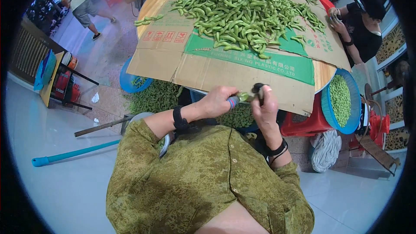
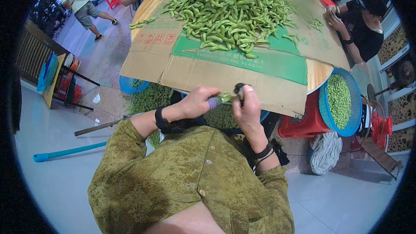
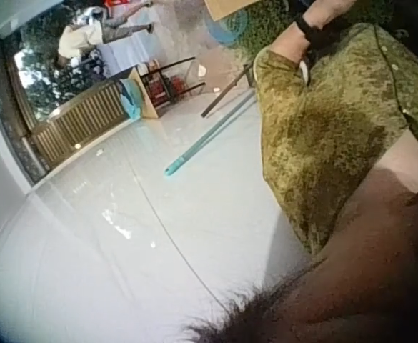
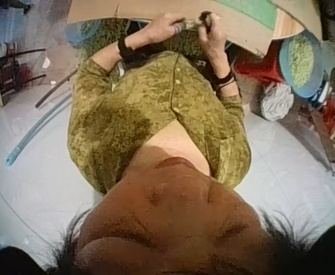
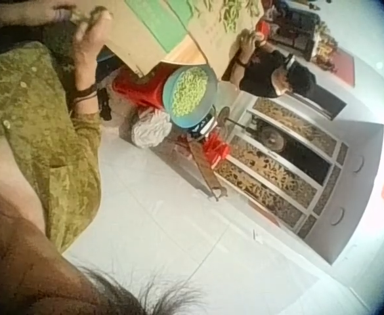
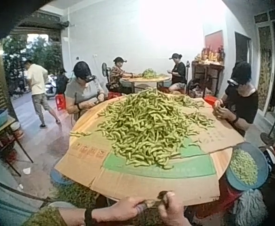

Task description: Shelling edamame beans from pods into a bowl using a thumb knife.

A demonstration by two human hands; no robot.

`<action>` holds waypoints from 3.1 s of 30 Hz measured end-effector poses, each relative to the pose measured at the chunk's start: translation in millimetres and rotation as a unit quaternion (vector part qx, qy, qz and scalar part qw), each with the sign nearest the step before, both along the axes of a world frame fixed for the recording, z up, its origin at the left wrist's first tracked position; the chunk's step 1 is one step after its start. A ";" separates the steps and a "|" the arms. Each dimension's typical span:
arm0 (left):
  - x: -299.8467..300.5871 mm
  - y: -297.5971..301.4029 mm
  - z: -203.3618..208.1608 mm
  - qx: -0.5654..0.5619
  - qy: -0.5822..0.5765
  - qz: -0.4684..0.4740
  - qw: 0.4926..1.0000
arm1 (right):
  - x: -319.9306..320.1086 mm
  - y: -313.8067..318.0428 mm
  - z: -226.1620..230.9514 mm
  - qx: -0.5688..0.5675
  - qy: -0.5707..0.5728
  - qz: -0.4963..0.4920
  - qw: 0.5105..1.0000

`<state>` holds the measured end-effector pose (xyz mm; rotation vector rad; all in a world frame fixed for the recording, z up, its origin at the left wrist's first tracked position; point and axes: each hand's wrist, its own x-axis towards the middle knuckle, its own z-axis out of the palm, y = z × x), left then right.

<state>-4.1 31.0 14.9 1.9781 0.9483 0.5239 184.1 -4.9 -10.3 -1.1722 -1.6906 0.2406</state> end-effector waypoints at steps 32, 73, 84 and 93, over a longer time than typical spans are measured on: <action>-55.1 68.3 32.5 0.279 0.189 0.014 0.941 | -7.0 -10.4 -10.0 -0.061 0.005 0.158 0.986; 19.2 5.7 3.3 -0.240 -0.249 0.018 0.938 | -3.3 -23.9 4.4 -0.347 0.543 0.253 0.722; 17.5 6.5 -1.6 -0.178 -0.243 0.010 0.954 | -3.4 -25.1 14.4 -0.347 0.533 0.262 0.726; 14.3 1.1 3.7 -0.149 -0.234 0.009 0.961 | -4.6 -28.1 10.5 -0.339 0.513 0.237 0.752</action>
